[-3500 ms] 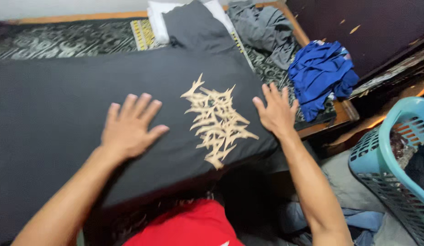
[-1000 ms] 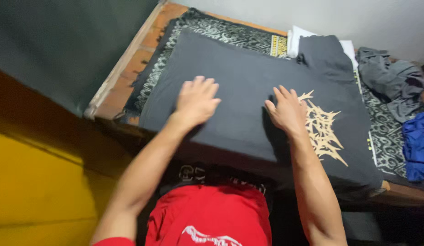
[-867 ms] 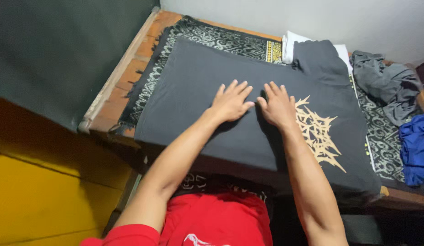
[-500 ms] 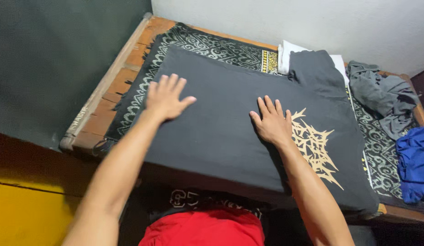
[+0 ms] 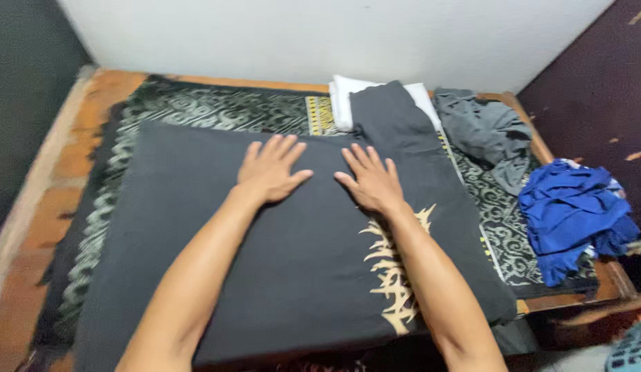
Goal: The person picks up a t-shirt from a surface, spreads it out, and performs a series of folds by hand until the shirt is folded into a rectangular shape.
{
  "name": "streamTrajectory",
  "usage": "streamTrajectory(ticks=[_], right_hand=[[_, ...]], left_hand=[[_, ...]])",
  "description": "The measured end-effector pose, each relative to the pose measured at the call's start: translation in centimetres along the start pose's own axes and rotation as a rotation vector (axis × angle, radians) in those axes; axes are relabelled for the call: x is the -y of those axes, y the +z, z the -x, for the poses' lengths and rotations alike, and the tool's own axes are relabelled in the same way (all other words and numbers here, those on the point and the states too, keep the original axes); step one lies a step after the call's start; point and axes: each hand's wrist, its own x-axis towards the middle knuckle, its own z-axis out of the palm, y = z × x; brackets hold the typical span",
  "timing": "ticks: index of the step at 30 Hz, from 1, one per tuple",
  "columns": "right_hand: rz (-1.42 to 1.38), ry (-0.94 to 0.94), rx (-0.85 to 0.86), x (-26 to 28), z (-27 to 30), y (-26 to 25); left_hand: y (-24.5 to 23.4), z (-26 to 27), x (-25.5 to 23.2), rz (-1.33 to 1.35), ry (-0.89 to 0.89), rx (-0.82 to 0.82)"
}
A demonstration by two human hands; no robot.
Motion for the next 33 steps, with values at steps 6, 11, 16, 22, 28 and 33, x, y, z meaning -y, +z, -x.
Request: streamTrajectory(ticks=[6, 11, 16, 22, 28, 33], right_hand=[[0.010, 0.156, -0.070, -8.4, 1.2, -2.8], [0.007, -0.055, -0.224, -8.0, 3.3, -2.0], [-0.108, 0.003, -0.046, -7.7, 7.9, -1.7], [0.039, 0.299, -0.015, -14.3, 6.1, -3.7], [-0.012, 0.476, -0.002, -17.8, 4.5, -4.2], [0.088, 0.077, -0.316, -15.0, 5.1, -0.9]], left_hand=[[-2.8, -0.5, -0.4, -0.007, -0.114, -0.006], [0.6, -1.9, -7.3, -0.105, 0.223, -0.051], [4.1, -5.1, -13.3, 0.051, 0.417, -0.001], [1.2, -7.6, -13.8, 0.013, 0.242, 0.137], [1.8, -7.5, -14.0, -0.029, 0.268, 0.061], [5.5, -6.4, -17.1, -0.067, 0.484, -0.086]])
